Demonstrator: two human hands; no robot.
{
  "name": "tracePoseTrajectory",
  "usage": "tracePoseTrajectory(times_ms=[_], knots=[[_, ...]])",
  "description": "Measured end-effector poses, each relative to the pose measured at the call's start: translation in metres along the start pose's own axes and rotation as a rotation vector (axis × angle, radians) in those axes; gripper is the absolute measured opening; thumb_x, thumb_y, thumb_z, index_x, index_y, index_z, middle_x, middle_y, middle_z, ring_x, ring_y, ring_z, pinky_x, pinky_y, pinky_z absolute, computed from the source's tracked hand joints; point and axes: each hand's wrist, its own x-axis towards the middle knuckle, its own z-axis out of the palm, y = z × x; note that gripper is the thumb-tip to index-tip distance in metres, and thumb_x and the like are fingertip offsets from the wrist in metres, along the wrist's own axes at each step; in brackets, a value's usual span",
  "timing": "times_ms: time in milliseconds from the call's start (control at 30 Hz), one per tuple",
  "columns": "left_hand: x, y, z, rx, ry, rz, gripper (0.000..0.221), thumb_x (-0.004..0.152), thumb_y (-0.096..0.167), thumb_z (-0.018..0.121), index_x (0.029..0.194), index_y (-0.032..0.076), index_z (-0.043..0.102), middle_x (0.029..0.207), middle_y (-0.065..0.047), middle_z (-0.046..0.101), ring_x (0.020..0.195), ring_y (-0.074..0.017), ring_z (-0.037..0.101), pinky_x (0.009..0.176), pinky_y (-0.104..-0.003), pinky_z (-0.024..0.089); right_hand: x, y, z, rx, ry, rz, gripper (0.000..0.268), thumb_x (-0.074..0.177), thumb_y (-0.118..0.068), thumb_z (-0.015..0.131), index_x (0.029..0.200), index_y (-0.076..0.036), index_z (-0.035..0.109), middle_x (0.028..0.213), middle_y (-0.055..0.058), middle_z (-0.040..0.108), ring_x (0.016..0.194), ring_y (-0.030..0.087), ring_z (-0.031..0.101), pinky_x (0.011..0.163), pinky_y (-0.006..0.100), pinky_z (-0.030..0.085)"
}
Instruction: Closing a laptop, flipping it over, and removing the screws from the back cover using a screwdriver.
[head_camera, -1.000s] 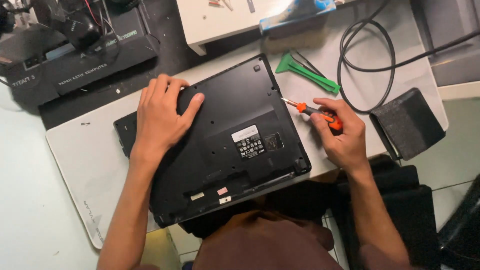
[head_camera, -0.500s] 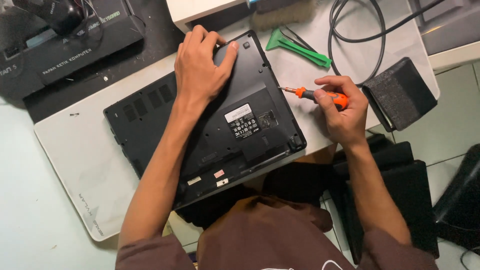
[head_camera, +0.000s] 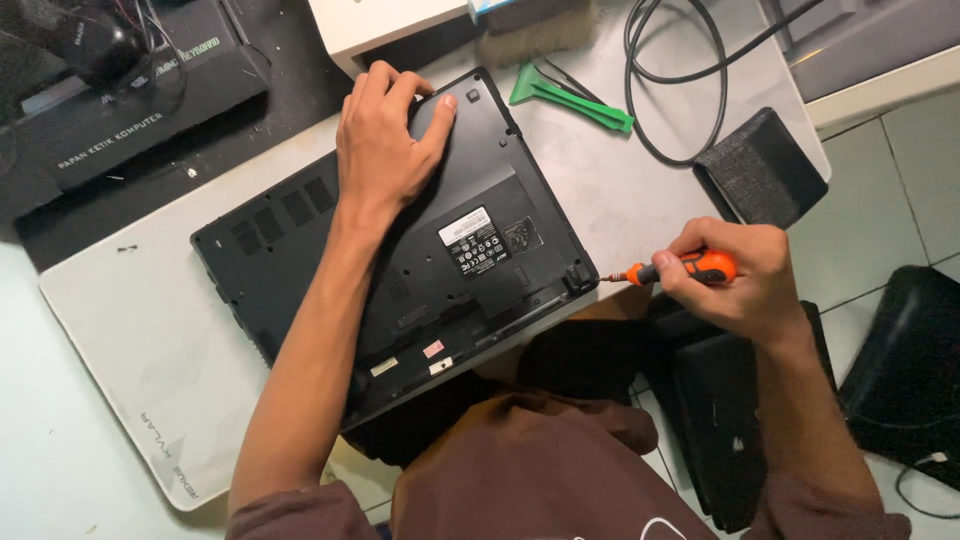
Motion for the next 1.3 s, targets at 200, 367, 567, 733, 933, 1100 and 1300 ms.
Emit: tracePoseTrajectory(times_ms=[200, 367, 567, 733, 933, 1100, 1300], knots=[[-0.004, -0.007, 0.002, 0.005, 0.013, 0.022, 0.03, 0.112, 0.034, 0.081, 0.112, 0.004, 0.083, 0.111, -0.008, 0.062, 0.099, -0.0278, 0.064, 0.092, -0.044, 0.055, 0.007, -0.027, 0.004, -0.171, -0.003, -0.152, 0.012, 0.094, -0.003, 0.092, 0.094, 0.001, 0.081, 0.075, 0.008, 0.078, 0.051, 0.016, 0.054, 0.049, 0.029, 0.04], [-0.009, -0.012, 0.008, 0.03, 0.026, 0.017, 0.031, 0.111, 0.037, 0.081, 0.115, 0.007, 0.084, 0.112, -0.008, 0.062, 0.098, -0.0268, 0.063, 0.09, -0.043, 0.055, 0.003, -0.044, 0.005, -0.194, 0.021, -0.137, 0.011, 0.094, -0.004, 0.09, 0.093, 0.001, 0.081, 0.075, 0.007, 0.076, 0.053, 0.015, 0.054, 0.051, 0.029, 0.04], [-0.011, -0.016, 0.015, 0.068, 0.064, 0.046, 0.03, 0.109, 0.038, 0.082, 0.113, 0.008, 0.084, 0.112, -0.007, 0.062, 0.098, -0.0267, 0.062, 0.091, -0.043, 0.054, 0.011, -0.069, 0.005, -0.277, -0.092, -0.121, 0.014, 0.097, -0.007, 0.091, 0.095, -0.002, 0.077, 0.086, 0.008, 0.081, 0.062, 0.017, 0.066, 0.054, 0.031, 0.052], [-0.009, -0.018, 0.02, 0.059, 0.062, 0.04, 0.031, 0.11, 0.04, 0.083, 0.111, 0.008, 0.084, 0.11, -0.006, 0.061, 0.098, -0.0259, 0.063, 0.09, -0.043, 0.055, 0.029, -0.104, -0.008, -0.354, -0.316, -0.115, 0.017, 0.105, -0.018, 0.087, 0.102, -0.007, 0.075, 0.098, 0.003, 0.081, 0.071, 0.02, 0.073, 0.067, 0.039, 0.061], [-0.01, -0.021, 0.029, 0.123, 0.176, 0.077, 0.031, 0.107, 0.038, 0.083, 0.103, 0.008, 0.082, 0.105, -0.007, 0.062, 0.093, -0.0258, 0.063, 0.086, -0.042, 0.055, 0.048, -0.129, 0.009, -0.996, -0.446, 0.235, 0.051, 0.115, -0.059, 0.068, 0.105, -0.015, 0.092, 0.088, 0.014, 0.089, 0.066, 0.037, 0.084, 0.069, 0.047, 0.065], [-0.009, -0.026, 0.036, 0.125, 0.237, 0.077, 0.037, 0.106, 0.041, 0.08, 0.097, 0.006, 0.086, 0.099, -0.007, 0.06, 0.088, -0.0251, 0.063, 0.088, -0.043, 0.056, 0.075, -0.145, 0.02, -1.182, -0.731, 0.279, 0.053, 0.121, -0.064, 0.062, 0.114, -0.02, 0.091, 0.092, 0.006, 0.092, 0.071, 0.021, 0.087, 0.073, 0.035, 0.069], [-0.007, -0.03, 0.043, 0.062, 0.238, 0.034, 0.04, 0.104, 0.044, 0.078, 0.096, 0.006, 0.087, 0.103, -0.008, 0.07, 0.091, -0.0275, 0.07, 0.092, -0.046, 0.058, 0.062, -0.145, 0.024, -1.282, -0.731, 0.308, 0.046, 0.115, -0.068, 0.063, 0.12, -0.029, 0.088, 0.1, 0.001, 0.096, 0.077, 0.02, 0.093, 0.076, 0.034, 0.072]])
